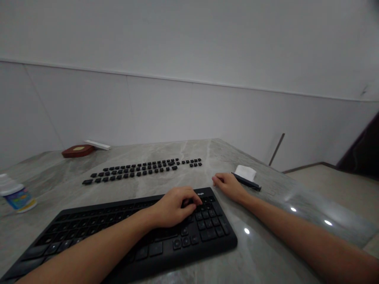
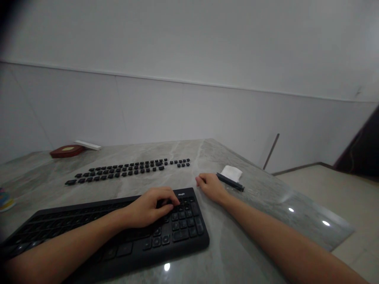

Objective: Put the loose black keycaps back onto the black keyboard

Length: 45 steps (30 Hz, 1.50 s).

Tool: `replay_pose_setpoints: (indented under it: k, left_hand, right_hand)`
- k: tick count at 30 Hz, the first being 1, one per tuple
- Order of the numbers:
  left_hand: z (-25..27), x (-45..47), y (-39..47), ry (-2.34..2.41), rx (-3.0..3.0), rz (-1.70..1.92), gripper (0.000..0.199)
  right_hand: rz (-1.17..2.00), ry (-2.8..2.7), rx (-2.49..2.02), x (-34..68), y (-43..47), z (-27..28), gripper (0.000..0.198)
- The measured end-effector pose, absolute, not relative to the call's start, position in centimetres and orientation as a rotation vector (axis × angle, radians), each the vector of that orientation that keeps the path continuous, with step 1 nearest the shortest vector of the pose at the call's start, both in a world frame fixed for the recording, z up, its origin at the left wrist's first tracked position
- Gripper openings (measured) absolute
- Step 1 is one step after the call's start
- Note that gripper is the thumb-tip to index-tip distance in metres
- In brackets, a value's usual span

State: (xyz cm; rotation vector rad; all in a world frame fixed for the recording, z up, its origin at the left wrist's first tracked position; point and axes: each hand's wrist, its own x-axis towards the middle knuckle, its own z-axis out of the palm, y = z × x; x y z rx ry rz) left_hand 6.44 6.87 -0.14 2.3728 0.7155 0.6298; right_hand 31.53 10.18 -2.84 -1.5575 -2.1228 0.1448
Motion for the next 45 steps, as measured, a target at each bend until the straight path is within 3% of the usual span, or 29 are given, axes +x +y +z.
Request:
replay_pose_setpoints:
  k: [11, 17, 29, 35, 45]
  left_hand:
    - [-0.9, 6.3, 7.3, 0.663, 2.408, 0.663, 0.019]
    - [-0.7, 6.3, 7.3, 0.697, 2.373, 0.662, 0.017]
    - [-0.6, 6.3, 7.3, 0.695, 2.337, 0.637, 0.016]
    - [-0.4, 6.3, 7.2, 0.702, 2.332, 0.633, 0.017]
    - [-0.5, 6.4, 7.4, 0.700, 2.307, 0.637, 0.018]
  right_hand:
    - [-0.174, -2.174, -1.715, 30.5, 15.3, -3.4, 0.022]
    - [-0.181, -2.220, -1.624, 30.0, 17.9, -3.4, 0.036]
    - [-0.138, -2.217, -1.585, 30.4, 17.3, -3.5, 0.025]
    - [-0.179, -1.948, -1.809, 30.9, 17.4, -3.9, 0.048]
    - [0.024, -1.971, -1.760, 30.5, 17.0, -3.3, 0.017]
